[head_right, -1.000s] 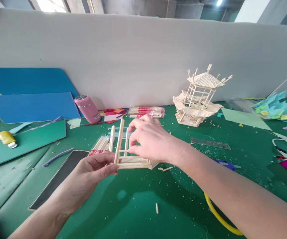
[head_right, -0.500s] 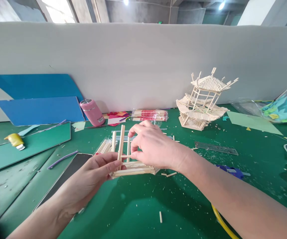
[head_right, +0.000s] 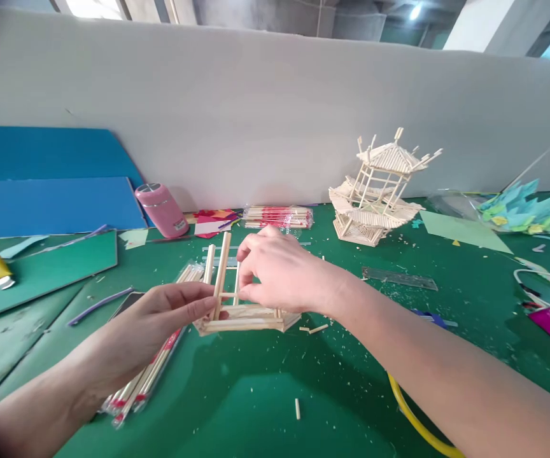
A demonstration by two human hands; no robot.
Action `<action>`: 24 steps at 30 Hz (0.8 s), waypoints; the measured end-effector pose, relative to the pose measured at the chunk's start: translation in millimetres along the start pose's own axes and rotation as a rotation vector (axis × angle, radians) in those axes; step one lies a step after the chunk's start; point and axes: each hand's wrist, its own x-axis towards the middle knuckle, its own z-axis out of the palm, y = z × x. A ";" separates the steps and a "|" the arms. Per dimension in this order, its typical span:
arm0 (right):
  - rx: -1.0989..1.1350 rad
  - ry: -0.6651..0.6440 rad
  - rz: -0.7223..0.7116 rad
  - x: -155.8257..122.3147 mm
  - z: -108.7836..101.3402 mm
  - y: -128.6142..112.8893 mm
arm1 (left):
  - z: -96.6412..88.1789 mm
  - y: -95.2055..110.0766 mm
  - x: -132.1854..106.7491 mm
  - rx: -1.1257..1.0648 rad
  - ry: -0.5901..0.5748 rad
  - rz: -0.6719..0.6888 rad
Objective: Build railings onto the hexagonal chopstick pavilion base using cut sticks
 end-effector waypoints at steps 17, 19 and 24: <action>0.003 -0.035 -0.009 4.7 -6.5 -1.1 | 1.9 -0.2 14.3 -0.107 -0.037 0.058; 0.007 -0.029 -0.010 3.8 -7.0 -0.3 | 1.8 -1.1 14.3 -0.112 -0.040 0.062; 0.026 -0.018 -0.015 0.6 -8.1 0.4 | 1.2 -2.7 12.7 -0.138 -0.056 0.073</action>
